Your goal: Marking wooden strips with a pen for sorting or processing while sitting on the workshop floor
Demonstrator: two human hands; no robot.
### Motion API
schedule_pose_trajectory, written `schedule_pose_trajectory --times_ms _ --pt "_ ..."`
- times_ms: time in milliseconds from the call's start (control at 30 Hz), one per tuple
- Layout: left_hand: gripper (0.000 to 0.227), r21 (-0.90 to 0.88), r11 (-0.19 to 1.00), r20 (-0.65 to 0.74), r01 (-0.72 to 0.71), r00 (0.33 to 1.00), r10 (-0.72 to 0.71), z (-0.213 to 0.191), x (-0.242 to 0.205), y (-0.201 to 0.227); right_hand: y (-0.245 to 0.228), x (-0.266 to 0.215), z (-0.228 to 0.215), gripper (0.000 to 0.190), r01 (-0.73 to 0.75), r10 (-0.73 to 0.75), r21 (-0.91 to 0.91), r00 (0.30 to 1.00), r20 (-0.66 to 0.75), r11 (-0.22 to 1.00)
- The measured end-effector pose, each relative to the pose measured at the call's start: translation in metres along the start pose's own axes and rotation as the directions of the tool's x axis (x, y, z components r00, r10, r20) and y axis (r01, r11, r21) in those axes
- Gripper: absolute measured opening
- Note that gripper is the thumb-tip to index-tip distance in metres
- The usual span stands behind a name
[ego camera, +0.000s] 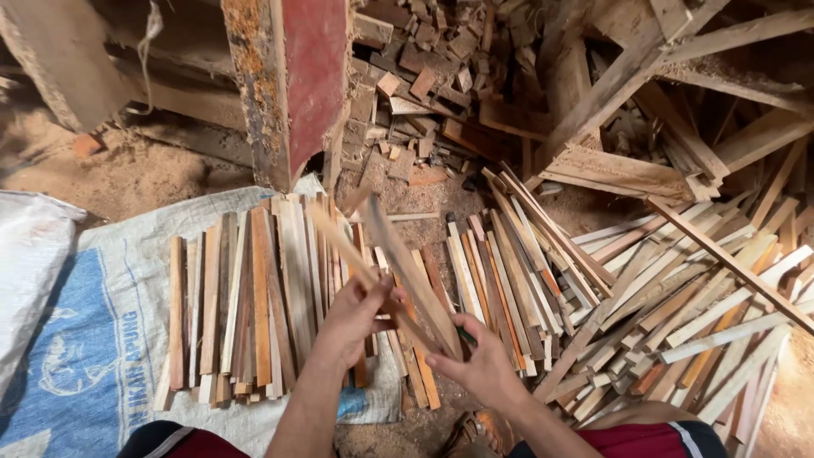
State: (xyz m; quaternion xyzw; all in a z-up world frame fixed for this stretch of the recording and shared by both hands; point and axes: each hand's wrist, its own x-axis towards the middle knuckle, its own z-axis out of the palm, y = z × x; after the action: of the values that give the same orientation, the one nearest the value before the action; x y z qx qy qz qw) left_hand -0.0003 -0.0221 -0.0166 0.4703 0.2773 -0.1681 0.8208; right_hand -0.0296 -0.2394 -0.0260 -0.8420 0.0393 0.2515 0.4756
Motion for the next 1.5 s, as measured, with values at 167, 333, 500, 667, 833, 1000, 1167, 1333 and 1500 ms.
schedule_pose_trajectory --times_ms 167,333,500,667,833,1000,1167,1333,1500 --pt "0.028 -0.183 0.983 0.084 0.013 0.996 0.002 -0.003 -0.011 -0.015 0.023 -0.005 0.001 0.077 0.106 -0.117 -0.069 0.974 -0.196 0.992" --pt "0.025 -0.272 0.957 0.249 0.105 0.968 -0.035 0.002 -0.009 -0.037 0.021 -0.008 0.001 0.077 0.247 -0.234 0.009 0.93 -0.283 0.969" --pt "0.051 -0.397 0.915 0.433 0.074 0.894 0.116 0.005 -0.015 -0.054 0.021 -0.011 0.02 0.069 0.564 -0.561 -0.095 0.761 -0.326 0.82" --pt "0.032 -0.236 0.971 0.343 -0.041 0.931 0.123 0.011 -0.018 -0.045 0.04 -0.003 0.029 0.066 0.563 -0.605 -0.223 0.723 -0.335 0.796" --pt "0.029 -0.105 0.994 0.223 -0.037 0.973 0.06 0.012 -0.027 -0.033 0.031 -0.005 0.034 0.069 0.596 -0.661 -0.286 0.674 -0.33 0.751" --pt "0.032 -0.179 0.982 0.328 -0.057 0.938 0.114 -0.001 -0.015 -0.047 0.033 -0.004 0.038 0.067 0.651 -0.694 -0.244 0.652 -0.306 0.719" --pt "0.034 -0.233 0.968 0.354 -0.097 0.918 0.177 -0.008 -0.014 -0.042 0.035 0.001 0.041 0.069 0.616 -0.713 -0.361 0.628 -0.312 0.7" --pt "0.036 -0.232 0.97 0.363 -0.068 0.919 0.152 -0.012 -0.012 -0.043 0.036 0.006 0.044 0.068 0.629 -0.733 -0.377 0.607 -0.308 0.68" --pt "0.037 -0.216 0.971 0.362 -0.103 0.915 0.178 -0.019 -0.009 -0.038 0.042 0.014 0.047 0.063 0.631 -0.747 -0.402 0.592 -0.304 0.663"
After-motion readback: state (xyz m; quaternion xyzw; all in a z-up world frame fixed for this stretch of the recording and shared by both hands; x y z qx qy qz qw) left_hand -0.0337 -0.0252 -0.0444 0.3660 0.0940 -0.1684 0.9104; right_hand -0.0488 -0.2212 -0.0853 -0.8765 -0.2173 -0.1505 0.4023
